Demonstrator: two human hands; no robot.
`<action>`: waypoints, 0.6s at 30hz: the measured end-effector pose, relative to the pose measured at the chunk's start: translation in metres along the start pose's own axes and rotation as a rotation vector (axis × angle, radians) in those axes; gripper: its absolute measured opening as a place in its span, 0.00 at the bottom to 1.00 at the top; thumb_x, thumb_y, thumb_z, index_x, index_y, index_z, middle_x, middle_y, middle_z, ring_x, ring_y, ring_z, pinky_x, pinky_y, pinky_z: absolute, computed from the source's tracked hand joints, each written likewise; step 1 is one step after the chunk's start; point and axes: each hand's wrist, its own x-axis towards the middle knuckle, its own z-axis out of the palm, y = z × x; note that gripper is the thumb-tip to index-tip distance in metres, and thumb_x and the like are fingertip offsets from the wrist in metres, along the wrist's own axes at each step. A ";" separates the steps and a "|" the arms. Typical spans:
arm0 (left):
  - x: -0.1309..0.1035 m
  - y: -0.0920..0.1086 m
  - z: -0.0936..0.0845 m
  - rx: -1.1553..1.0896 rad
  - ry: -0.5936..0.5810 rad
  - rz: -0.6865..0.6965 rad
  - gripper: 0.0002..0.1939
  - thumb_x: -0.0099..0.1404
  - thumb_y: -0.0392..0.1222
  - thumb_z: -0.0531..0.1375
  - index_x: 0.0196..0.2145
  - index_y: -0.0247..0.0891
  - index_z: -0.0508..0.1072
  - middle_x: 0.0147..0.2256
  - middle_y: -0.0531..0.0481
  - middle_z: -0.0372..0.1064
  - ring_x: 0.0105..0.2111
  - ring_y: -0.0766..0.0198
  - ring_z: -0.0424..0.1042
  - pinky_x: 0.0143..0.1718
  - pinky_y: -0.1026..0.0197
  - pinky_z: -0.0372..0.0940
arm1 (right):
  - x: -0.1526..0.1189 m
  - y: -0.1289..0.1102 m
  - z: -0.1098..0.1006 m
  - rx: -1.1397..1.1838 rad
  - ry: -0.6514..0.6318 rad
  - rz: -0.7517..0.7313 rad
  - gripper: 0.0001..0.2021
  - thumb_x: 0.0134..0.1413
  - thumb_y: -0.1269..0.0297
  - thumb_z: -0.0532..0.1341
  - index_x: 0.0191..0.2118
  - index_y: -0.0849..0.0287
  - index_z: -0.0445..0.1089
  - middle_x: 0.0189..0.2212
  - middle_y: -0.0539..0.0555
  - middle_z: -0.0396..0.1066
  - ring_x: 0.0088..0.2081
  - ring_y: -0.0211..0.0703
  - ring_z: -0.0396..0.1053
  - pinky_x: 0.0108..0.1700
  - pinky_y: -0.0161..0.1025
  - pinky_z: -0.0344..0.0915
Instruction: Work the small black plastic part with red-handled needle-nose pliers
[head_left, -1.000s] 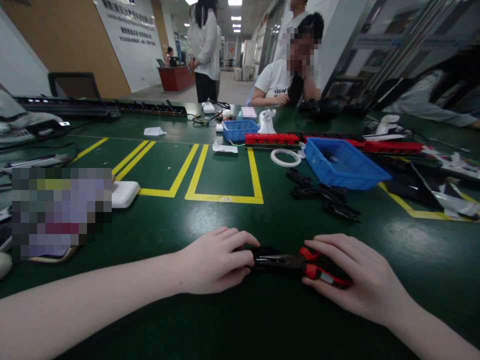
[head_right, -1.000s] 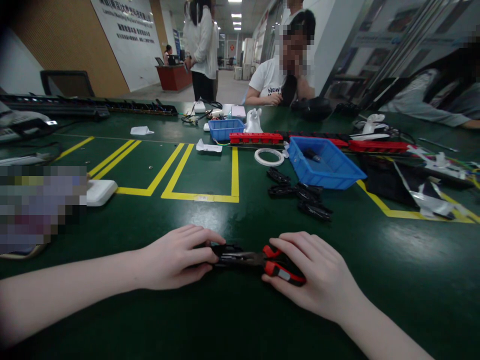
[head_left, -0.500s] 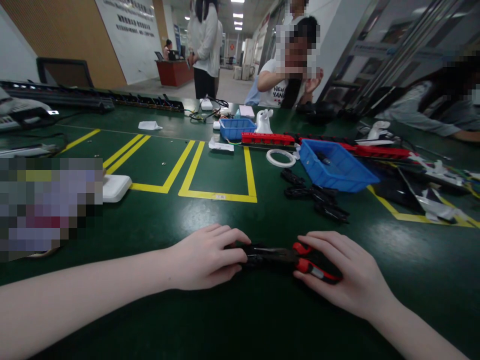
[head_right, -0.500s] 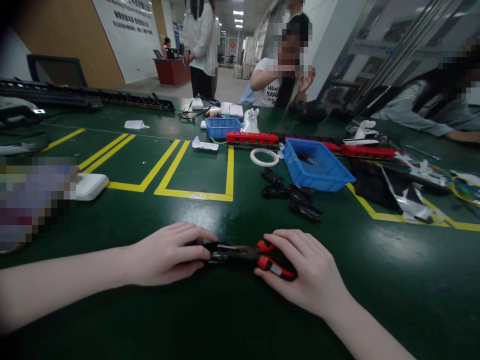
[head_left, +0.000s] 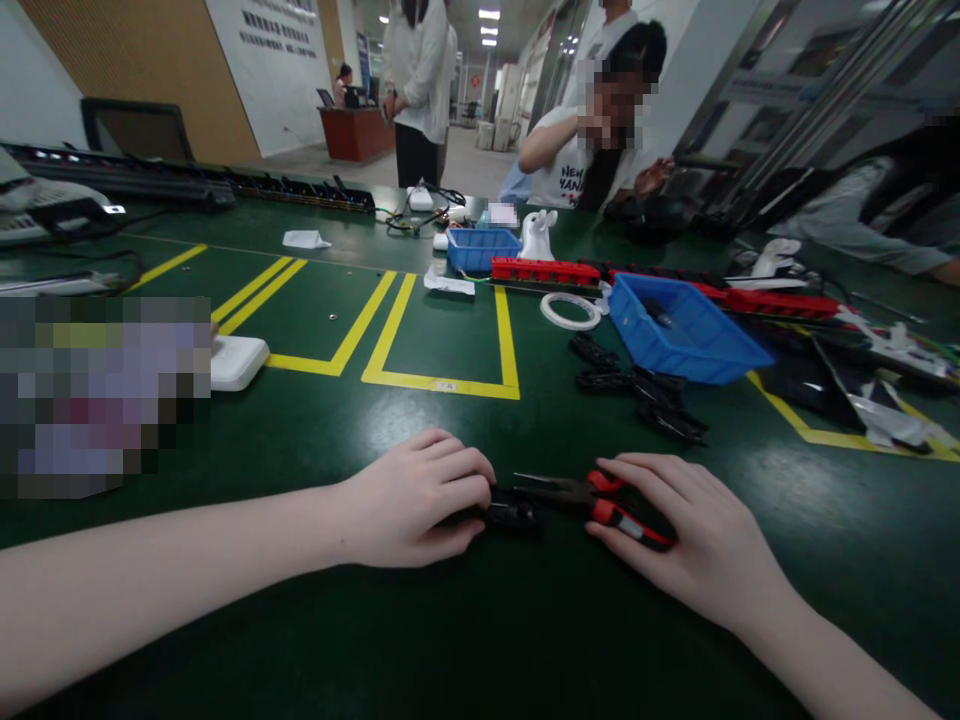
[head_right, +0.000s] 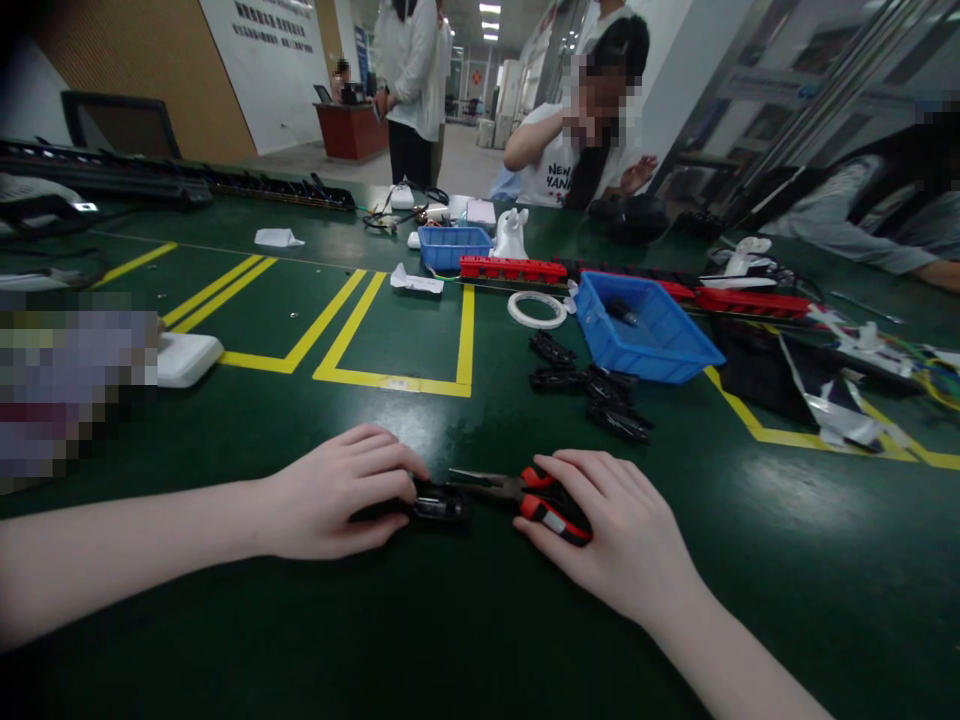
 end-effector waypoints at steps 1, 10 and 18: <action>0.000 0.000 0.000 -0.004 -0.004 -0.007 0.05 0.69 0.38 0.58 0.43 0.37 0.70 0.49 0.49 0.71 0.47 0.60 0.70 0.53 0.54 0.62 | 0.001 0.000 0.000 0.001 -0.010 0.004 0.22 0.59 0.51 0.62 0.53 0.59 0.67 0.45 0.60 0.74 0.44 0.53 0.74 0.42 0.49 0.71; -0.001 -0.004 0.002 0.034 -0.013 0.043 0.11 0.71 0.38 0.57 0.50 0.39 0.71 0.51 0.48 0.70 0.48 0.59 0.69 0.51 0.54 0.63 | 0.002 0.000 0.004 -0.048 -0.012 0.013 0.23 0.62 0.47 0.58 0.54 0.58 0.66 0.46 0.61 0.74 0.45 0.55 0.73 0.44 0.53 0.68; -0.001 -0.008 0.000 0.128 0.033 0.146 0.10 0.71 0.39 0.57 0.47 0.37 0.74 0.51 0.47 0.70 0.47 0.60 0.70 0.51 0.56 0.62 | 0.000 0.006 0.012 -0.001 0.034 -0.014 0.21 0.60 0.48 0.58 0.56 0.50 0.66 0.47 0.59 0.74 0.45 0.59 0.73 0.46 0.57 0.65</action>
